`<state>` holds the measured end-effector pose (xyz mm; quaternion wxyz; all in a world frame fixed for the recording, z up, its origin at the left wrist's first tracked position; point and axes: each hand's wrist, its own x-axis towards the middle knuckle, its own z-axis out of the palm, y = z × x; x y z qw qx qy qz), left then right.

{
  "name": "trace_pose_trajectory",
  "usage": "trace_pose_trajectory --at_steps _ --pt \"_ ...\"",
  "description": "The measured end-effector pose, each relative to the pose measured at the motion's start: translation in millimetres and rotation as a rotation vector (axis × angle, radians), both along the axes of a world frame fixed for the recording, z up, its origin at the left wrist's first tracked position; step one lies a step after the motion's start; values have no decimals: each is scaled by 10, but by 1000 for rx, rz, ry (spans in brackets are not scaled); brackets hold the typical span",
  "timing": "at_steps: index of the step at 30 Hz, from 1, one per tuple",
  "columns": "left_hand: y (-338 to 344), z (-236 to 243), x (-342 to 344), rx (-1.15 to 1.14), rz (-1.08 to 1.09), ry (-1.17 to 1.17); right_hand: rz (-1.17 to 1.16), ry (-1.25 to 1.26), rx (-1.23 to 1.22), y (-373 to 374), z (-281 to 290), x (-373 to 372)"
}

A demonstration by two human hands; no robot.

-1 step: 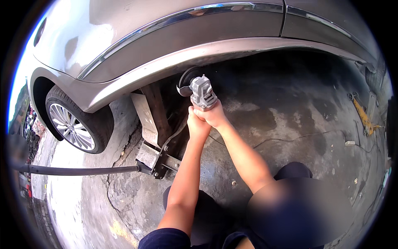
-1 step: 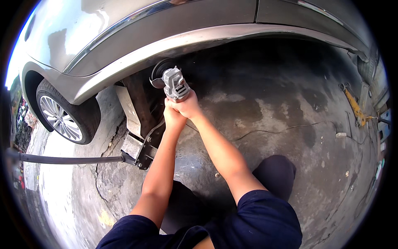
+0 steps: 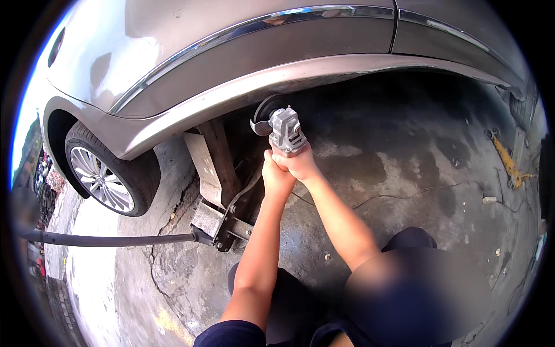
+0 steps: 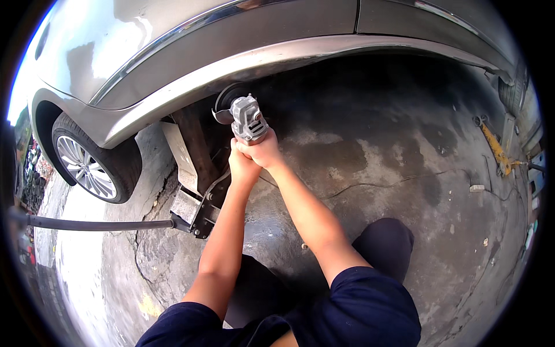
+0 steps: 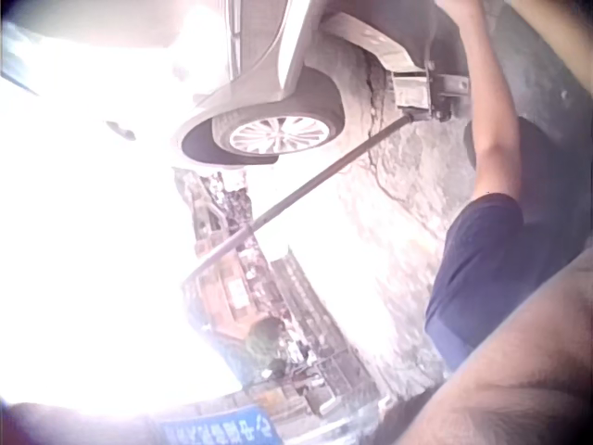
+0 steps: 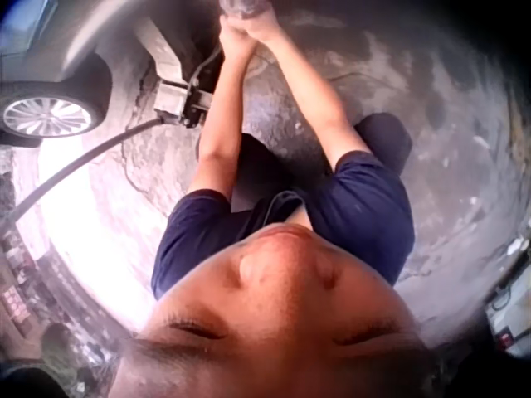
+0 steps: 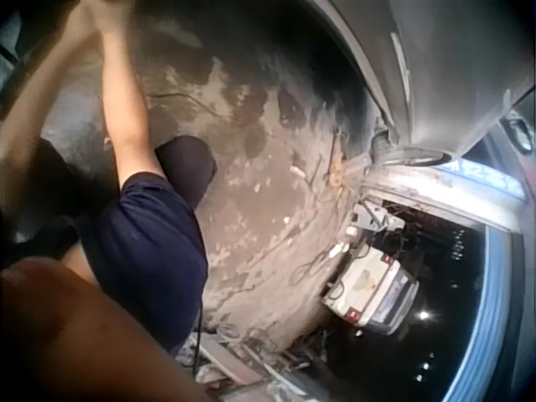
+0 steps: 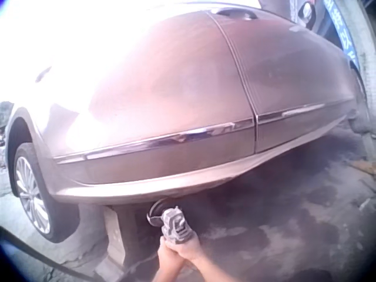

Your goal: The person uses an angle grinder to smooth the lower side panel of a silver car. The car is elevated on a jack, and the person kneels on the ground while operating the tool along the vehicle's body.

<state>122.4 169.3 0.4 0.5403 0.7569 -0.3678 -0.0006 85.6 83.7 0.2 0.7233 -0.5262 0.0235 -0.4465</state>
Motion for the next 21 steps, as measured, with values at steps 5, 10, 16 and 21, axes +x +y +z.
trace_pose_trajectory --at_steps 5,10,16,21 --pt "-59 37 125 70 -7 -149 44 -177 109 -15 24 -37" --pt "91 63 86 50 21 -35 -25 -12 30 79 -77 117" --pt "-112 111 118 30 -9 -109 -10 -117 95 -65 -28 43" --pt "55 110 108 25 32 -82 30 -47 57 62 -15 88"
